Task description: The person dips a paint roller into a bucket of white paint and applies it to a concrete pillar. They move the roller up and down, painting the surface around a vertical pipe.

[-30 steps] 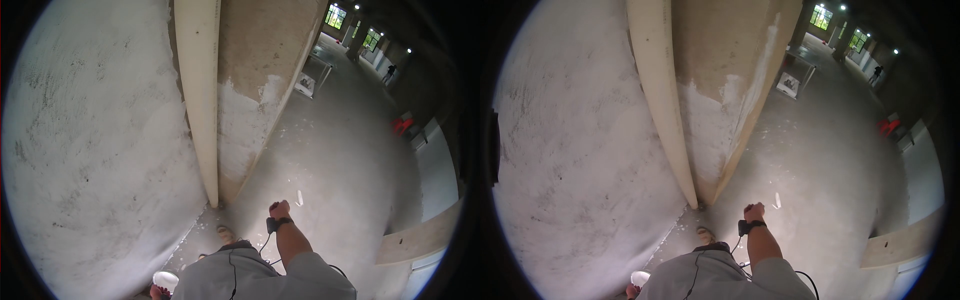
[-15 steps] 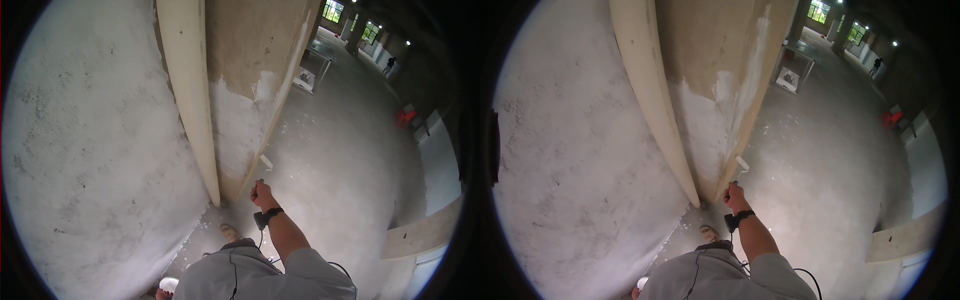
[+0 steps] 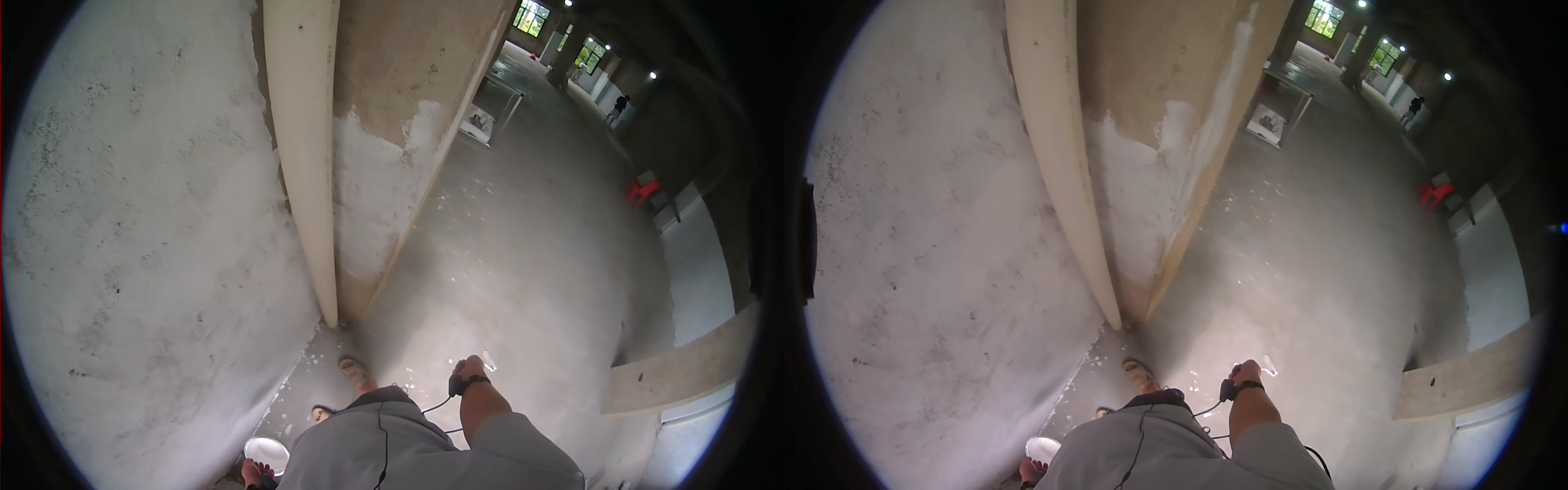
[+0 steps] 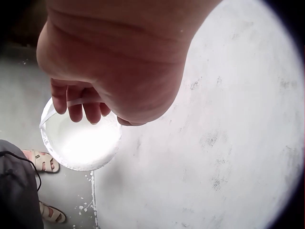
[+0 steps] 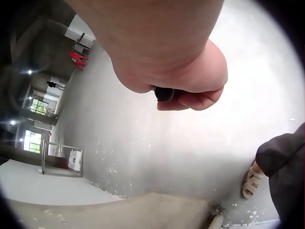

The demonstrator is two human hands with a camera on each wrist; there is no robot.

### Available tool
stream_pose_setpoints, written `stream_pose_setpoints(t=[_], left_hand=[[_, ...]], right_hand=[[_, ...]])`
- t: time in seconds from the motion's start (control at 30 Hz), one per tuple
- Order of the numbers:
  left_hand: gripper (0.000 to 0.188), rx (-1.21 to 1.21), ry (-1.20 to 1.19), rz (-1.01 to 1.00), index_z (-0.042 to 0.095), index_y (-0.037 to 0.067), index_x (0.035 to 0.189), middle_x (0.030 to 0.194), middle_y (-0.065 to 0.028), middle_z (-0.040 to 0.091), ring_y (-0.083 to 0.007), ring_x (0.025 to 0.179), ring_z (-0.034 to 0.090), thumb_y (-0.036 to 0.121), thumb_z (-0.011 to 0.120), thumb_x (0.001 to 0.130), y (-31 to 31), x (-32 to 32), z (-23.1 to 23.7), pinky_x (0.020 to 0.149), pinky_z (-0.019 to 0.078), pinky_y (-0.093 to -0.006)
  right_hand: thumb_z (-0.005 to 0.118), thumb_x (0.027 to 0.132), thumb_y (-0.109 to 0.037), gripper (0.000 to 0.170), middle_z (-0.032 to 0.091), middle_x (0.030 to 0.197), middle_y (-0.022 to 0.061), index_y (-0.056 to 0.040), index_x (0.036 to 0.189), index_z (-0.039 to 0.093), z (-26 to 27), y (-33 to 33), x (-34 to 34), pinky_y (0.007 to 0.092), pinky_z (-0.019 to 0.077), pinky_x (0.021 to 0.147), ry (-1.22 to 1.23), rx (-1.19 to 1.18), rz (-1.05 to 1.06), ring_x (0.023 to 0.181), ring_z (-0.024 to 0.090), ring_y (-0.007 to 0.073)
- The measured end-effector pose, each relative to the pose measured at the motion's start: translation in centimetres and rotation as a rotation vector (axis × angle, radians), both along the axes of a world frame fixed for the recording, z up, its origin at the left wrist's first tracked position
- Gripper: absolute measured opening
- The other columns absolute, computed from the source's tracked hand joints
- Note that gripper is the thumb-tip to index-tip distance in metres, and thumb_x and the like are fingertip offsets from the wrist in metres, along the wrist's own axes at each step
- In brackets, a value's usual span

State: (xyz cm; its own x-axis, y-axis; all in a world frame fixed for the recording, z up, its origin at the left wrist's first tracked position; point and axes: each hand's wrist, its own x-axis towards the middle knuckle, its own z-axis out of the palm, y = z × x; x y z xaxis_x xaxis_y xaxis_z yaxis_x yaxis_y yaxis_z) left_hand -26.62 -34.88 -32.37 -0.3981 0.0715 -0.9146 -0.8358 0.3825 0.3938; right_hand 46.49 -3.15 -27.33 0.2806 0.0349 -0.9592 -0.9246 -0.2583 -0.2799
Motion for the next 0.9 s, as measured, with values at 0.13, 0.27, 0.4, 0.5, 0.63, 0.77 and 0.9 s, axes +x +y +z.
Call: stream_pose_setpoints(t=[0.13, 0.27, 0.4, 0.5, 0.63, 0.77, 0.9], left_hand=[[0.012, -0.007, -0.024, 0.036, 0.039, 0.016, 0.077, 0.069, 0.0015, 0.034, -0.0157, 0.056, 0.036, 0.021, 0.049, 0.081, 1.5, 1.0, 0.6, 0.057, 0.0371, -0.0395], [0.013, -0.022, 0.048, -0.045, 0.041, 0.013, 0.077, 0.069, 0.0013, 0.039, -0.0171, 0.055, 0.040, 0.022, 0.050, 0.082, 2.3, 1.2, 1.0, 0.057, 0.0414, -0.0406], [0.013, -0.008, 0.114, -0.026, 0.049, 0.011, 0.085, 0.069, 0.0004, 0.044, -0.0197, 0.054, 0.044, 0.023, 0.054, 0.082, 1.7, -1.0, 0.9, 0.057, 0.0464, -0.0397], [0.014, -0.006, 0.140, 0.004, 0.050, 0.010, 0.085, 0.069, 0.0002, 0.044, -0.0196, 0.055, 0.044, 0.023, 0.055, 0.082, 2.3, -1.0, 2.6, 0.057, 0.0465, -0.0396], [0.014, -0.015, 0.180, 0.012, 0.050, 0.010, 0.086, 0.070, -0.0002, 0.044, -0.0196, 0.056, 0.045, 0.023, 0.055, 0.082, 3.3, -2.5, 5.5, 0.057, 0.0466, -0.0394], [0.015, -0.041, 0.174, 0.016, 0.050, 0.010, 0.087, 0.071, -0.0005, 0.045, -0.0195, 0.057, 0.045, 0.023, 0.055, 0.082, 3.2, -1.9, 6.3, 0.057, 0.0467, -0.0393], [0.016, -0.073, 0.152, 0.019, 0.051, 0.010, 0.088, 0.072, -0.0009, 0.045, -0.0195, 0.058, 0.046, 0.024, 0.055, 0.082, 3.2, -0.2, 7.0, 0.058, 0.0468, -0.0392]], right_hand=[[0.040, 0.086, -0.012, 0.018, 0.052, 0.060, 0.0006, -0.0113, 0.073, 0.051, -7.0, -3.6, 6.8, 0.0359, 0.0395, 0.050, -0.060, 0.134, 0.004, 0.055, 0.054, 0.0155], [0.034, 0.089, -0.015, 0.019, 0.051, 0.060, -0.0011, -0.0137, 0.077, 0.048, 4.4, 3.1, -0.6, 0.0303, 0.0399, 0.048, -0.038, 0.199, -0.211, 0.051, 0.050, 0.0125], [0.034, 0.091, -0.024, 0.023, 0.052, 0.061, -0.0010, -0.0130, 0.076, 0.047, 7.3, 12.8, -6.2, 0.0269, 0.0391, 0.048, 0.100, 0.375, -0.190, 0.052, 0.050, 0.0131], [0.042, 0.094, -0.026, 0.024, 0.044, 0.057, -0.0022, -0.0156, 0.073, 0.043, 11.3, 19.3, -12.7, 0.0281, 0.0321, 0.046, 0.155, 0.645, 0.202, 0.049, 0.043, 0.0143], [0.051, 0.090, -0.021, 0.017, 0.045, 0.059, -0.0010, -0.0165, 0.074, 0.044, 16.7, 23.2, -19.5, 0.0282, 0.0296, 0.043, -0.020, 0.509, 0.725, 0.049, 0.043, 0.0130], [0.054, 0.087, -0.020, 0.013, 0.046, 0.061, 0.0003, -0.0156, 0.079, 0.046, 16.6, 22.9, -20.1, 0.0299, 0.0297, 0.041, -0.003, 0.549, 0.619, 0.049, 0.044, 0.0144], [0.055, 0.086, -0.019, 0.012, 0.046, 0.061, 0.0012, -0.0145, 0.080, 0.046, 15.5, 20.9, -18.6, 0.0303, 0.0303, 0.042, -0.046, 0.508, 0.637, 0.049, 0.045, 0.0162]])
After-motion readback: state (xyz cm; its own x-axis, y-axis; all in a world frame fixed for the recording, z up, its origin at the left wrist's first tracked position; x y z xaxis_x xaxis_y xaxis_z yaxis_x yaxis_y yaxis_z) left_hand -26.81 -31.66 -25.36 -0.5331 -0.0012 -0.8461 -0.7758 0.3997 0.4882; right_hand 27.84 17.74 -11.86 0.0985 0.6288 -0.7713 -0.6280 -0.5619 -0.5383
